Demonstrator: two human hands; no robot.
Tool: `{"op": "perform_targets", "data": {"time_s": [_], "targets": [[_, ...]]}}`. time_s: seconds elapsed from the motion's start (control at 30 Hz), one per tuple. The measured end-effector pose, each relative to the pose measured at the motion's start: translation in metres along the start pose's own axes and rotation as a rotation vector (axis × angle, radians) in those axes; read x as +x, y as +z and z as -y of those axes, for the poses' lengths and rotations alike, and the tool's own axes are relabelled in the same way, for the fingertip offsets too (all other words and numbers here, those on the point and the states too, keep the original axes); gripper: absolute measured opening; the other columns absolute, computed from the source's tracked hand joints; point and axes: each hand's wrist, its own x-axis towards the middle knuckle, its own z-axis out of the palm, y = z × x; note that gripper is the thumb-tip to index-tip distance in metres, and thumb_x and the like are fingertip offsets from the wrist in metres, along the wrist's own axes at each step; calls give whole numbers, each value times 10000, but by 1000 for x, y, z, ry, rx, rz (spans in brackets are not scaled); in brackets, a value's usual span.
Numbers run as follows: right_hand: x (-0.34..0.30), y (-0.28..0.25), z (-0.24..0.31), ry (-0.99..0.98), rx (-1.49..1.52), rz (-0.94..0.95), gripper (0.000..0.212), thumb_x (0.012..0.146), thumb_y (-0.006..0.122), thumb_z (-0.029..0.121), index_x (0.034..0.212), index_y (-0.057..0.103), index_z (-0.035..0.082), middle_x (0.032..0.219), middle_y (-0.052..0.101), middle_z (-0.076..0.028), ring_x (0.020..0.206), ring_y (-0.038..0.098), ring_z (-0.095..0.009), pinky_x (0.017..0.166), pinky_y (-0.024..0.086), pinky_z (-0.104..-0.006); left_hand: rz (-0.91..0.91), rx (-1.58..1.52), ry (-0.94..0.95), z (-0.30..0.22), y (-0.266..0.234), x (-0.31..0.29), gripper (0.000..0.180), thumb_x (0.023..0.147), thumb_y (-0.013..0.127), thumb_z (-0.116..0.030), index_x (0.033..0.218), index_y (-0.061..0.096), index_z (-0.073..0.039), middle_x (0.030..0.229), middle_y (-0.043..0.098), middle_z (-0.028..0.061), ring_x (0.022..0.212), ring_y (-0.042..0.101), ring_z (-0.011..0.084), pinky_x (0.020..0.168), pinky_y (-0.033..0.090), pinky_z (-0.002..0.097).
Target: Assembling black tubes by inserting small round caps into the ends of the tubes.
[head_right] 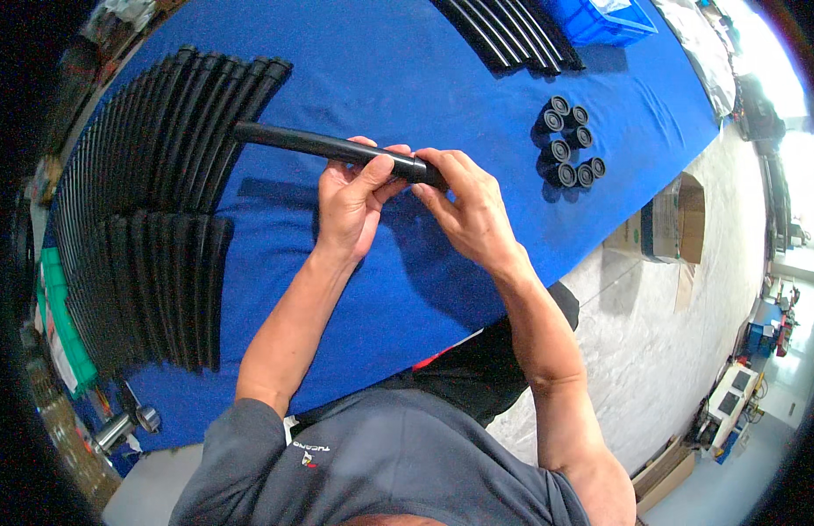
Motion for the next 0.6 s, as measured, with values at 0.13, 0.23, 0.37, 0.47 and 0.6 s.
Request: {"op": "perform_targets", "data": {"time_s": [0.13, 0.23, 0.37, 0.47, 0.6], "targets": [[-1, 3, 1, -26, -23, -20, 327, 860, 689, 91, 1161, 593, 5, 986, 626, -167, 815, 637, -318, 691, 507, -388, -34, 52, 25, 6, -3, 0, 140, 906, 644, -11, 1010, 565, -62, 1060, 677, 178, 976, 685, 268, 824, 619, 396], [-4, 5, -2, -31, -54, -38, 331, 859, 688, 85, 1165, 591, 3, 1007, 626, -174, 831, 643, -334, 704, 512, -398, -46, 71, 8, 4, -1, 1, 125, 903, 650, -13, 981, 563, -56, 1040, 681, 172, 964, 687, 256, 817, 619, 393], [-5, 7, -1, -61, -105, -60, 346, 854, 687, 78, 1176, 585, 4, 1032, 624, -182, 849, 648, -355, 718, 521, -403, -44, 97, -43, 0, -1, 1, 119, 902, 653, -18, 964, 561, -58, 1029, 683, 169, 947, 690, 240, 807, 617, 382], [-4, 8, -2, -78, -112, -64, 352, 853, 684, 75, 1182, 581, 8, 1027, 620, -183, 840, 650, -350, 715, 523, -399, -79, 101, -22, 1, 1, 0, 116, 905, 653, -27, 968, 562, -61, 1024, 684, 166, 944, 690, 238, 805, 615, 378], [-5, 9, 0, -9, -97, -65, 336, 850, 688, 81, 1162, 584, 11, 1002, 618, -180, 829, 648, -349, 707, 519, -404, -48, 104, -2, 3, -4, 4, 121, 907, 653, -35, 979, 559, -62, 1029, 684, 166, 943, 691, 239, 807, 615, 374]]}}
